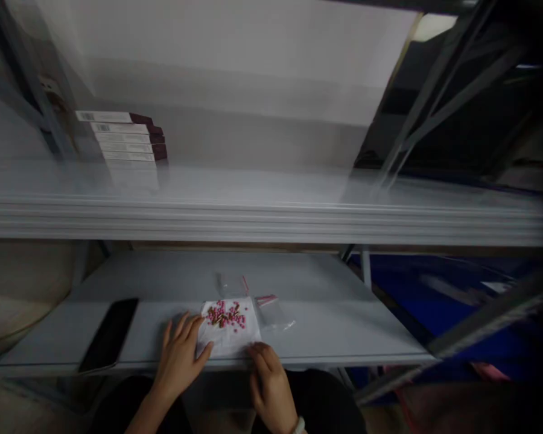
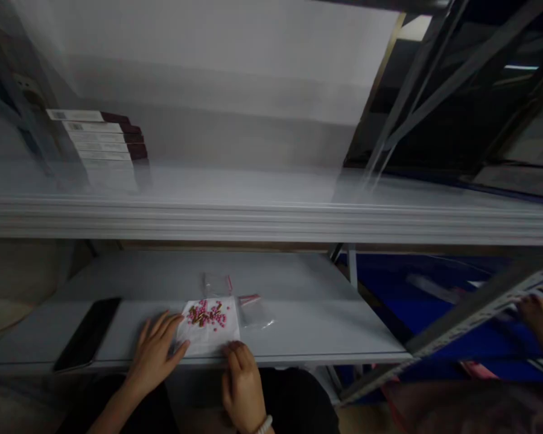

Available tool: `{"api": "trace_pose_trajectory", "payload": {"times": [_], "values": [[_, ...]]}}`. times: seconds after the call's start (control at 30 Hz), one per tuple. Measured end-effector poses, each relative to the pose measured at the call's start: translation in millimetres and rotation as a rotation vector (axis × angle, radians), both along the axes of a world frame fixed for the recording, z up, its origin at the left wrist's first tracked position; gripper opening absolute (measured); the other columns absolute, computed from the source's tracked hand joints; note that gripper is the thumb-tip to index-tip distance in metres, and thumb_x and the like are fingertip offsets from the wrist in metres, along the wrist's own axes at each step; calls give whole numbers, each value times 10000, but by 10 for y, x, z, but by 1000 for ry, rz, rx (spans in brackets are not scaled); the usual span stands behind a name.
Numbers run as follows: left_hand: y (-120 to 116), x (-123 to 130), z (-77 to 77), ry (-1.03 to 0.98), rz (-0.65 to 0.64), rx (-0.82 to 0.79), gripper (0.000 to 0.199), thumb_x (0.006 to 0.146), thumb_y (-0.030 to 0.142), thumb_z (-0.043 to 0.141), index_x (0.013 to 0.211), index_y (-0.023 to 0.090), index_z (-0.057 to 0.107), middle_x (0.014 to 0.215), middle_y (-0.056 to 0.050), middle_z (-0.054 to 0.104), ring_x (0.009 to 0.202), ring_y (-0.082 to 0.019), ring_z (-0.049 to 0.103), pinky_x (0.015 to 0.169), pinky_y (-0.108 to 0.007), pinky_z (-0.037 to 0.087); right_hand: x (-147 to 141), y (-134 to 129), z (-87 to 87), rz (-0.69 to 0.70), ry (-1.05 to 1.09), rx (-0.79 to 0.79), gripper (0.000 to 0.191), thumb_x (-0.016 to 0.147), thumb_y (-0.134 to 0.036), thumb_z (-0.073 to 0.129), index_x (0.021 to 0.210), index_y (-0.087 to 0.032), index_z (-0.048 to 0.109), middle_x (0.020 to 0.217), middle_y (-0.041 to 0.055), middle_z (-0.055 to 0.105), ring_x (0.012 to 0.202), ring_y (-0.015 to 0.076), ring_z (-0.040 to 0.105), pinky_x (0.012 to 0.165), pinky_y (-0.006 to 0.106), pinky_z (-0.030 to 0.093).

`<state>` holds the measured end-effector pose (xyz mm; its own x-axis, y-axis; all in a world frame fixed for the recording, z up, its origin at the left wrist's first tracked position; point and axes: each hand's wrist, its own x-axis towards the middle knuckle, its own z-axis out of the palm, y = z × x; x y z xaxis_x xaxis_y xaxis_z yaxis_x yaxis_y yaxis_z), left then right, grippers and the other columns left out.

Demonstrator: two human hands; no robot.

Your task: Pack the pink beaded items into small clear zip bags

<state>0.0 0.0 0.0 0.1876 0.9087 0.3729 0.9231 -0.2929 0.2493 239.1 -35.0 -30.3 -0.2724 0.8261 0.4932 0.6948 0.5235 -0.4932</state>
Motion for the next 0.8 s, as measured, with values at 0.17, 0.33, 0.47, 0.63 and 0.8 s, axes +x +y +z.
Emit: {"api": "trace_pose_trajectory", "payload": {"times": [0.17, 0.33, 0.47, 0.63, 0.8], "values": [[119, -112, -202, 29, -24, -78, 469, 853, 370, 469, 1301, 230, 443, 1351, -59, 490, 1306, -287, 339, 1060, -572, 201, -66, -26, -51, 17, 22, -28, 566, 704, 21, 415, 1220, -186, 522, 1190, 105, 560, 1171, 247, 482, 992, 477, 445], [191, -135, -184, -32, -60, -22, 463, 831, 346, 502, 1274, 219, 463, 1329, -75, 498, 1278, -287, 366, 1045, -521, 264, 40, 16, 104, 52, 30, -10, 524, 736, 6, 407, 1211, -184, 517, 1168, 104, 555, 1150, 237, 470, 990, 464, 427], [157, 3, -134, -246, -29, 62, 415, 821, 295, 510, 1220, 184, 491, 1234, -108, 535, 1170, -276, 451, 991, -456, 360, 405, 215, 189, -121, -53, 110, 460, 785, -11, 413, 1188, -196, 535, 1141, 96, 568, 1133, 247, 450, 975, 477, 403], [-29, 576, -72, -631, -91, -47, 343, 800, 196, 511, 1142, 204, 536, 1162, -91, 568, 1120, -244, 495, 980, -407, 382, 702, 506, 278, -252, -278, 154, 377, 811, -77, 511, 1146, -230, 592, 1234, 89, 539, 1148, 294, 417, 886, 456, 422], [-107, 1164, -4, -1072, -151, -436, 236, 753, 192, 572, 986, 182, 609, 1026, -92, 636, 933, -213, 598, 838, -328, 464, 699, 611, 311, -220, -306, 167, 244, 824, -91, 549, 978, -243, 663, 1125, 53, 611, 1079, 266, 451, 832, 404, 428]]}}
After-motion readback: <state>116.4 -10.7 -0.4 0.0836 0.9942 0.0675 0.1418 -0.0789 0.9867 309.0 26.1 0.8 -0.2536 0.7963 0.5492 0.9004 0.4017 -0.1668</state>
